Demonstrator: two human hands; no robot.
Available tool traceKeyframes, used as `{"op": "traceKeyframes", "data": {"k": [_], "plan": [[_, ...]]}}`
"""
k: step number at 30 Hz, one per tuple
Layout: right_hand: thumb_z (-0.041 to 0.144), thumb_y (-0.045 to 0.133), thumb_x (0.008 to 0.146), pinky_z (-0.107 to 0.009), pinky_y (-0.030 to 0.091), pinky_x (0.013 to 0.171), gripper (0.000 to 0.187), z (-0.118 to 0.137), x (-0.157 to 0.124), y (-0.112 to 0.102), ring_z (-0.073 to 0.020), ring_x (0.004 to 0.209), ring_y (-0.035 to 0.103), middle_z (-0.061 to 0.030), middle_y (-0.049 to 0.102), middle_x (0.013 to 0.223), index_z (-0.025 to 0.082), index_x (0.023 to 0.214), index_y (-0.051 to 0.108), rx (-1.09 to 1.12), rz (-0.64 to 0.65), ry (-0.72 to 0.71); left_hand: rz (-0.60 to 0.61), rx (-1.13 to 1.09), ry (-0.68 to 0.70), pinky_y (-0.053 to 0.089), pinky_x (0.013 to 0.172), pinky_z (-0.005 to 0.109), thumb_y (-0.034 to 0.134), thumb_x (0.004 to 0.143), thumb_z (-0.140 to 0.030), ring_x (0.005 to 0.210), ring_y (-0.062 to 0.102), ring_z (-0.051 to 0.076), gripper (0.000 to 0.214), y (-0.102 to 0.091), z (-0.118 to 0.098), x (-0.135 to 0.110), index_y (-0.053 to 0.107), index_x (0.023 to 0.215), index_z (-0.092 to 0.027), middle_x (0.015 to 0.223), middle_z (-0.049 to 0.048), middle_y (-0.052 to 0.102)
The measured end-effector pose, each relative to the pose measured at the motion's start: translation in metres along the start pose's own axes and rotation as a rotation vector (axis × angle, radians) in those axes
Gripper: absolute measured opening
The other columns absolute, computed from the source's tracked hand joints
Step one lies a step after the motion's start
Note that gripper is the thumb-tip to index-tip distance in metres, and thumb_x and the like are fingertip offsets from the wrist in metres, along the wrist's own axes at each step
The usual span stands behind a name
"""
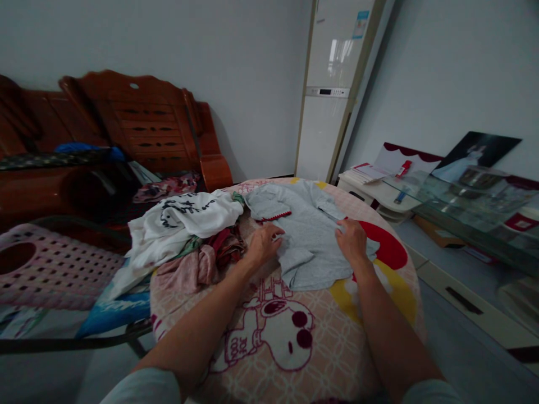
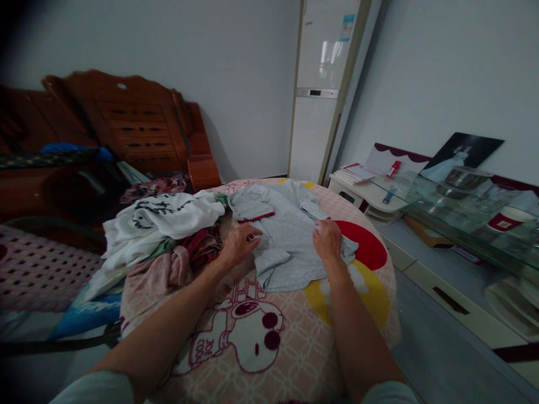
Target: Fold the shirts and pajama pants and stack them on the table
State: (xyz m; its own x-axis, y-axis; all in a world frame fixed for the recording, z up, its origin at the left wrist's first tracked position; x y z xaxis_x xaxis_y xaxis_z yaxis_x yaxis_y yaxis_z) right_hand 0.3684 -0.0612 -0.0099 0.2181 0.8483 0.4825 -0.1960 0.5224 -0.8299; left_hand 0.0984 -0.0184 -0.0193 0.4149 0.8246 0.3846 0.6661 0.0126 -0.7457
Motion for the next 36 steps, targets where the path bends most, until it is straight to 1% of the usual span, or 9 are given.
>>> {"op": "traceKeyframes", "data": {"k": [5, 8, 13, 17, 21, 23, 27, 31, 36], "plan": [[0.025, 0.053, 0.084, -0.028, 0.043, 0.070, 0.023, 0.013, -0.005, 0.016, -0.0193, 0.073, 0.064, -0.0058, 0.073, 0.077, 0.018, 0.084, 0.075, 0.115, 0.172, -0.022, 0.510, -0.330, 0.333, 0.048, 0.075, 0.024, 0.054, 0.090, -0.025, 0.082, 0.064, 0.015, 0.021, 0.014, -0.058, -0.022, 0.072, 0.100, -0.020, 0.093, 0.0038, 0.071], [0.026, 0.053, 0.083, -0.027, 0.044, 0.069, 0.024, -0.001, -0.003, 0.017, -0.0190, 0.073, 0.064, -0.0053, 0.072, 0.076, 0.017, 0.085, 0.075, 0.139, 0.121, 0.060, 0.647, -0.209, 0.476, 0.048, 0.080, 0.028, 0.064, 0.084, -0.029, 0.092, 0.063, 0.020, 0.026, 0.029, -0.078, -0.039, 0.068, 0.109, -0.020, 0.105, 0.0064, 0.068], [0.025, 0.054, 0.080, -0.028, 0.047, 0.075, 0.027, -0.028, 0.004, 0.009, -0.0216, 0.083, 0.067, -0.0076, 0.075, 0.086, 0.017, 0.093, 0.076, 0.158, 0.043, 0.215, 0.579, 0.148, 0.523, 0.048, 0.077, 0.031, 0.059, 0.082, -0.020, 0.092, 0.060, 0.023, 0.021, 0.053, -0.085, -0.048, 0.063, 0.102, -0.016, 0.102, 0.0101, 0.063], [0.021, 0.061, 0.073, -0.030, 0.047, 0.084, 0.038, -0.061, 0.006, -0.006, -0.0244, 0.099, 0.066, -0.0103, 0.073, 0.105, 0.018, 0.110, 0.072, 0.076, 0.062, 0.249, 0.491, 0.119, 0.457, 0.045, 0.076, 0.028, 0.048, 0.085, -0.012, 0.085, 0.059, 0.019, 0.015, 0.060, -0.076, -0.041, 0.062, 0.089, -0.016, 0.091, 0.0073, 0.064], [0.030, 0.074, 0.065, -0.028, 0.043, 0.066, 0.015, -0.100, 0.000, -0.015, -0.0230, 0.077, 0.065, -0.0084, 0.070, 0.074, 0.016, 0.072, 0.070, -0.012, 0.307, 0.299, 0.350, -0.073, 0.258, 0.043, 0.072, 0.026, 0.046, 0.088, -0.016, 0.074, 0.058, 0.016, 0.018, 0.053, -0.057, -0.025, 0.062, 0.095, -0.017, 0.079, 0.0027, 0.064], [0.031, 0.074, 0.065, -0.025, 0.036, 0.056, 0.023, -0.106, -0.003, -0.013, -0.0170, 0.060, 0.057, -0.0017, 0.058, 0.055, 0.019, 0.053, 0.058, 0.038, 0.388, 0.261, 0.301, -0.122, 0.160, 0.041, 0.069, 0.026, 0.044, 0.090, -0.019, 0.069, 0.057, 0.015, 0.019, 0.050, -0.049, -0.019, 0.062, 0.095, -0.016, 0.075, 0.0013, 0.063], [0.028, 0.069, 0.063, -0.023, 0.028, 0.050, 0.024, -0.093, -0.003, -0.004, -0.0114, 0.051, 0.045, 0.0058, 0.045, 0.049, 0.020, 0.052, 0.049, 0.338, 0.245, 0.279, 0.324, -0.137, 0.141, 0.042, 0.071, 0.026, 0.046, 0.092, -0.024, 0.073, 0.059, 0.016, 0.018, 0.049, -0.040, -0.015, 0.063, 0.094, -0.017, 0.081, 0.0023, 0.066], [0.035, 0.069, 0.063, -0.023, 0.034, 0.050, 0.020, -0.077, -0.003, 0.004, -0.0130, 0.053, 0.050, 0.0047, 0.054, 0.055, 0.019, 0.064, 0.058, 0.769, 0.114, 0.439, 0.435, -0.126, 0.293, 0.044, 0.081, 0.028, 0.063, 0.080, -0.024, 0.090, 0.061, 0.020, 0.023, 0.050, -0.040, -0.020, 0.065, 0.102, -0.018, 0.098, 0.0053, 0.068], [0.037, 0.079, 0.058, -0.028, 0.049, 0.069, 0.036, -0.058, -0.008, -0.003, -0.0175, 0.071, 0.064, -0.0024, 0.072, 0.080, 0.017, 0.086, 0.069, 1.258, 0.346, 0.348, 0.376, -0.272, 0.175, 0.041, 0.070, 0.024, 0.050, 0.083, -0.021, 0.073, 0.055, 0.014, 0.018, 0.040, -0.035, -0.016, 0.067, 0.089, -0.016, 0.078, -0.0001, 0.064]]}}
Point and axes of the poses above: each hand's wrist, its own x-axis towards the middle knuckle, its own y-axis out of the palm, z = x × y, the point moved 3 cm from there along x, towards the middle knuckle
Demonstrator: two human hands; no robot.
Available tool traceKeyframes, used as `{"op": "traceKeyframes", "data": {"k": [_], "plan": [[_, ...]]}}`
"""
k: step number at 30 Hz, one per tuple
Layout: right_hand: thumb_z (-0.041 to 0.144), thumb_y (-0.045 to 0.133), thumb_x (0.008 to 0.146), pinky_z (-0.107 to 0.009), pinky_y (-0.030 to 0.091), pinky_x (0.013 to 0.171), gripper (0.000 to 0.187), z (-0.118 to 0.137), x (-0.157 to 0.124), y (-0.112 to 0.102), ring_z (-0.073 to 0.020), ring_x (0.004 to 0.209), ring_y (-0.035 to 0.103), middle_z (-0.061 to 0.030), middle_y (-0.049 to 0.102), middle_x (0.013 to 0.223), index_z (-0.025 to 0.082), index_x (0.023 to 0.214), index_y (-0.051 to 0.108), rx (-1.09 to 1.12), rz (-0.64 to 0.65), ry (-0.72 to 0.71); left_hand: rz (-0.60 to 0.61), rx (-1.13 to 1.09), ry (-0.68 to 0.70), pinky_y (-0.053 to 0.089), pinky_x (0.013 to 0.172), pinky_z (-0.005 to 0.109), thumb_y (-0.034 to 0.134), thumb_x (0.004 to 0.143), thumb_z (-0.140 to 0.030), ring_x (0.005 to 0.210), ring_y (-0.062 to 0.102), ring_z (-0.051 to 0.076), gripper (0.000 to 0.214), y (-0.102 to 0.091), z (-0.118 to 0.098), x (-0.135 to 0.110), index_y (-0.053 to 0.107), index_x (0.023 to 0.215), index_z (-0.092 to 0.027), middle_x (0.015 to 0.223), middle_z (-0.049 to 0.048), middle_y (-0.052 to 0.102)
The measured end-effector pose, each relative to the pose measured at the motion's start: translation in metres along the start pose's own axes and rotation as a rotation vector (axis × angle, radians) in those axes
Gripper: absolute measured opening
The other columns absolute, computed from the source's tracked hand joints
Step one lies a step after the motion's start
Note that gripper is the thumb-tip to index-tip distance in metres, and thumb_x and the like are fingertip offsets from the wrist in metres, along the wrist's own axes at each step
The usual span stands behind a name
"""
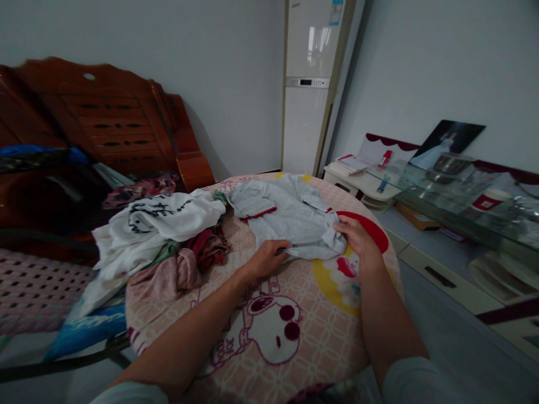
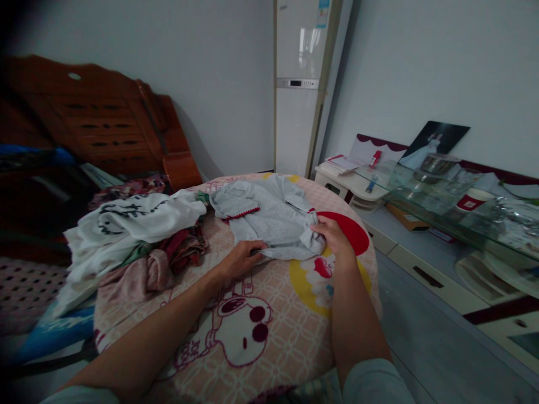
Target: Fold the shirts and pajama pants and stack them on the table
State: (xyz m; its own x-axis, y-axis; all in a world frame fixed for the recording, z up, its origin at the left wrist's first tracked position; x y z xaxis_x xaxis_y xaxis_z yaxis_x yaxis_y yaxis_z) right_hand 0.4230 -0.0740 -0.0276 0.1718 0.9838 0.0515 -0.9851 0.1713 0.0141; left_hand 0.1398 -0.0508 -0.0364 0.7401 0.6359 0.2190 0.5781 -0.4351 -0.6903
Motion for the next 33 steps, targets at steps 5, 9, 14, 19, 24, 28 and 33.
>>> {"op": "traceKeyframes", "data": {"k": [5, 9, 14, 19, 24, 28, 33], "plan": [[0.028, 0.083, 0.052, -0.032, 0.052, 0.075, 0.056, -0.004, 0.002, 0.008, -0.0214, 0.080, 0.069, -0.0041, 0.075, 0.090, 0.019, 0.106, 0.070, 0.008, 0.098, 0.008, -0.222, -0.160, -0.126, 0.036, 0.061, 0.022, 0.048, 0.083, -0.027, 0.066, 0.047, 0.012, 0.021, -0.015, 0.007, 0.003, 0.064, 0.082, -0.014, 0.070, -0.0025, 0.056], [0.027, 0.077, 0.054, -0.029, 0.051, 0.069, 0.042, -0.014, 0.015, -0.002, -0.0195, 0.073, 0.066, -0.0016, 0.075, 0.082, 0.017, 0.094, 0.072, -0.001, -0.175, -0.085, -0.294, -0.217, -0.139, 0.036, 0.061, 0.022, 0.048, 0.083, -0.032, 0.067, 0.046, 0.012, 0.023, -0.019, 0.006, 0.003, 0.063, 0.082, -0.015, 0.071, -0.0023, 0.055], [0.028, 0.073, 0.057, -0.030, 0.051, 0.073, 0.040, -0.014, 0.019, -0.011, -0.0198, 0.078, 0.067, -0.0014, 0.075, 0.085, 0.018, 0.095, 0.071, 0.134, -0.341, -0.188, -0.309, -0.271, -0.137, 0.034, 0.059, 0.022, 0.047, 0.082, -0.034, 0.065, 0.043, 0.012, 0.023, -0.020, 0.002, 0.002, 0.060, 0.076, -0.016, 0.067, -0.0029, 0.050], [0.030, 0.077, 0.059, -0.032, 0.052, 0.078, 0.069, -0.003, 0.010, 0.002, -0.0216, 0.088, 0.068, -0.0044, 0.075, 0.102, 0.022, 0.126, 0.062, 0.151, -0.146, -0.139, -0.335, -0.302, -0.174, 0.032, 0.057, 0.022, 0.046, 0.084, -0.040, 0.064, 0.040, 0.011, 0.029, -0.021, 0.002, 0.001, 0.055, 0.070, -0.016, 0.064, -0.0033, 0.044], [0.024, 0.075, 0.056, -0.032, 0.053, 0.078, 0.090, -0.011, 0.012, 0.016, -0.0226, 0.089, 0.069, -0.0074, 0.075, 0.106, 0.019, 0.142, 0.050, -0.062, -0.086, -0.055, -0.337, -0.282, -0.191, 0.032, 0.058, 0.023, 0.046, 0.082, -0.042, 0.063, 0.040, 0.012, 0.030, -0.020, 0.006, 0.003, 0.056, 0.071, -0.016, 0.063, -0.0032, 0.044], [0.024, 0.066, 0.063, -0.032, 0.053, 0.076, 0.066, -0.019, 0.021, 0.019, -0.0230, 0.087, 0.069, -0.0083, 0.075, 0.099, 0.015, 0.129, 0.063, -0.336, -0.216, -0.094, -0.358, -0.317, -0.172, 0.035, 0.059, 0.022, 0.046, 0.082, -0.038, 0.064, 0.043, 0.012, 0.028, -0.021, 0.004, 0.002, 0.061, 0.077, -0.015, 0.066, -0.0023, 0.050], [0.025, 0.058, 0.070, -0.033, 0.052, 0.082, 0.035, -0.001, 0.018, -0.006, -0.0242, 0.091, 0.069, -0.0094, 0.076, 0.098, 0.017, 0.098, 0.076, -0.615, -0.455, -0.154, -0.236, -0.301, -0.081, 0.038, 0.061, 0.021, 0.052, 0.083, -0.033, 0.065, 0.049, 0.011, 0.026, -0.025, -0.014, -0.003, 0.069, 0.080, -0.013, 0.068, -0.0011, 0.059]]}}
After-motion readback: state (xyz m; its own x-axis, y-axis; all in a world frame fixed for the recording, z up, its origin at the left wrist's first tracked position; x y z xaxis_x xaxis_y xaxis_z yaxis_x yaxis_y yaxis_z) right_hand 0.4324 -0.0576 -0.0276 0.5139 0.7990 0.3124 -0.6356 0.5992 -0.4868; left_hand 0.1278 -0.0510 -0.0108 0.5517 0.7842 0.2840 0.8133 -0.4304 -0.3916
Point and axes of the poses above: each hand's wrist, its own x-axis towards the middle knuckle, its own y-axis out of the palm, z = x × y, the point moved 3 cm from there along x, towards the middle knuckle
